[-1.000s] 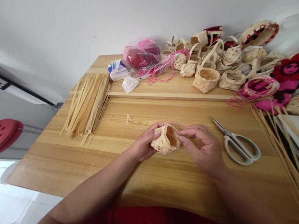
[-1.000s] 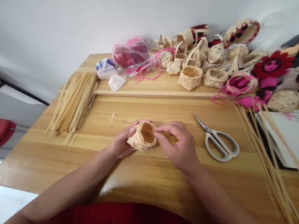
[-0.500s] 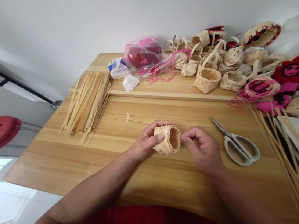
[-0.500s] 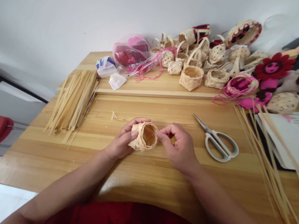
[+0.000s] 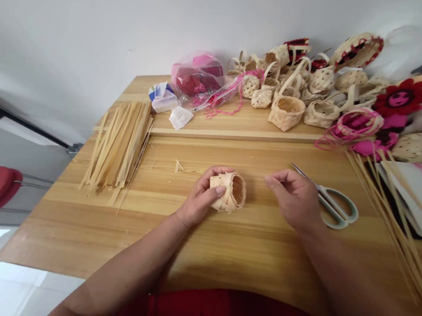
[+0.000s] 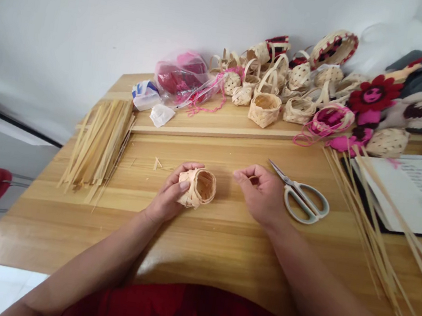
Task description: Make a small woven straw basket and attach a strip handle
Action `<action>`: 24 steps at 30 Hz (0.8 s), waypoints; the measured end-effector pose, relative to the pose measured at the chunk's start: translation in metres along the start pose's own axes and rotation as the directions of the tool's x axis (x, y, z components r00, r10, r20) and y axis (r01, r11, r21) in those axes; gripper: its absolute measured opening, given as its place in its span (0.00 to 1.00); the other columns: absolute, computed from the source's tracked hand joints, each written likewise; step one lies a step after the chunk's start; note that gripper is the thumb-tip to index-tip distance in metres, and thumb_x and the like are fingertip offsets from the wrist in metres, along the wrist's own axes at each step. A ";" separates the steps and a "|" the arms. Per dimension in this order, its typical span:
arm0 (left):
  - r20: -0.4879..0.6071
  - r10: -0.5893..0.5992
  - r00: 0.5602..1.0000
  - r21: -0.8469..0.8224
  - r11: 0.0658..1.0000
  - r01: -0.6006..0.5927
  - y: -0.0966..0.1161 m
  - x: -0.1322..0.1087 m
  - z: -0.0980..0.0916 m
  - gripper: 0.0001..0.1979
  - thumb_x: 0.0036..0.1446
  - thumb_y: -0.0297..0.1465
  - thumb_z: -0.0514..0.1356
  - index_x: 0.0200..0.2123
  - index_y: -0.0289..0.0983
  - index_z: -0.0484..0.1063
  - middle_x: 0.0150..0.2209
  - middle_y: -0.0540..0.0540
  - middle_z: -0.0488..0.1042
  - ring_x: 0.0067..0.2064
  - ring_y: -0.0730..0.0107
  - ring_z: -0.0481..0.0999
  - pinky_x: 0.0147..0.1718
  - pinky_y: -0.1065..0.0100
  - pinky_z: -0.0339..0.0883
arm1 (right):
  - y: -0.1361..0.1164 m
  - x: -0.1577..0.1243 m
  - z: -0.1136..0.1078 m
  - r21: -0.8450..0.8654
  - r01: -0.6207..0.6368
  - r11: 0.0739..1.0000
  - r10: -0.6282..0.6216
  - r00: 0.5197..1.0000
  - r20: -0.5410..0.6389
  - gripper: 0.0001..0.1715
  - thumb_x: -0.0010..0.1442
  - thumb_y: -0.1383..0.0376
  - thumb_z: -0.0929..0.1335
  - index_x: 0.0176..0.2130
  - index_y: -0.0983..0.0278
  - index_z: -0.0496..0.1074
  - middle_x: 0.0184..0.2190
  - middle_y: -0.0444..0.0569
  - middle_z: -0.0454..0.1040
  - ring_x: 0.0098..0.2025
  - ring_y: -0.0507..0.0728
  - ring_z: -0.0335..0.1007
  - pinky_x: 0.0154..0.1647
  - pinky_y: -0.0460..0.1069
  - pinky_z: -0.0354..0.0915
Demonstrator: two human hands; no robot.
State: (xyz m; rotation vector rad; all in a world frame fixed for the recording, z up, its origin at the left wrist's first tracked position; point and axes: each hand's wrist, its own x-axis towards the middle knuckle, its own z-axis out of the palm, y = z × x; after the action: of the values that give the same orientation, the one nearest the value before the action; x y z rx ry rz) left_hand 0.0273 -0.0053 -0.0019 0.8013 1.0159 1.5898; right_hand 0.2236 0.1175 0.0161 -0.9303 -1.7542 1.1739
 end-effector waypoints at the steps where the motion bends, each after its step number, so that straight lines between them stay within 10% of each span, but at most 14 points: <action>1: -0.012 -0.009 1.000 -0.020 1.000 0.009 0.000 0.000 0.001 0.28 0.54 0.46 0.73 0.55 0.41 0.76 0.46 0.44 0.78 0.39 0.67 0.77 0.37 0.69 0.73 | 0.005 0.003 -0.002 -0.039 0.005 0.999 -0.006 1.000 -0.021 0.23 0.60 0.44 0.76 0.29 0.57 0.75 0.23 0.43 0.73 0.25 0.54 0.65 0.24 0.50 0.63; 7: -0.095 0.002 0.995 -0.122 0.992 -0.014 0.003 0.004 0.007 0.28 0.52 0.48 0.72 0.52 0.39 0.77 0.46 0.44 0.79 0.42 0.65 0.79 0.39 0.67 0.74 | 0.004 -0.002 -0.003 -0.055 0.215 0.975 -0.213 0.976 0.038 0.08 0.69 0.56 0.72 0.44 0.56 0.81 0.39 0.47 0.80 0.40 0.57 0.76 0.40 0.53 0.71; 12: -0.104 -0.045 0.994 -0.142 0.989 0.030 0.002 0.005 0.008 0.29 0.53 0.50 0.71 0.52 0.39 0.74 0.46 0.45 0.80 0.44 0.63 0.80 0.42 0.65 0.73 | -0.012 -0.018 0.005 -0.072 0.392 0.917 -0.353 0.884 0.306 0.22 0.67 0.61 0.74 0.59 0.54 0.79 0.42 0.47 0.81 0.42 0.58 0.76 0.41 0.54 0.72; 24: -0.070 -0.148 0.986 -0.207 0.970 0.131 -0.001 0.003 0.015 0.29 0.54 0.51 0.74 0.50 0.38 0.74 0.41 0.48 0.80 0.38 0.69 0.80 0.40 0.68 0.73 | -0.014 -0.025 0.017 -0.086 0.502 0.861 -0.482 0.857 0.180 0.14 0.64 0.63 0.77 0.50 0.57 0.81 0.43 0.49 0.82 0.43 0.58 0.78 0.43 0.54 0.73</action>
State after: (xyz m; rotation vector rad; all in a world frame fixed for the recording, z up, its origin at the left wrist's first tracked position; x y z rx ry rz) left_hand 0.0406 0.0005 0.0033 0.5160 0.9326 1.5861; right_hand 0.2167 0.0853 0.0199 -0.4171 -2.0535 0.8140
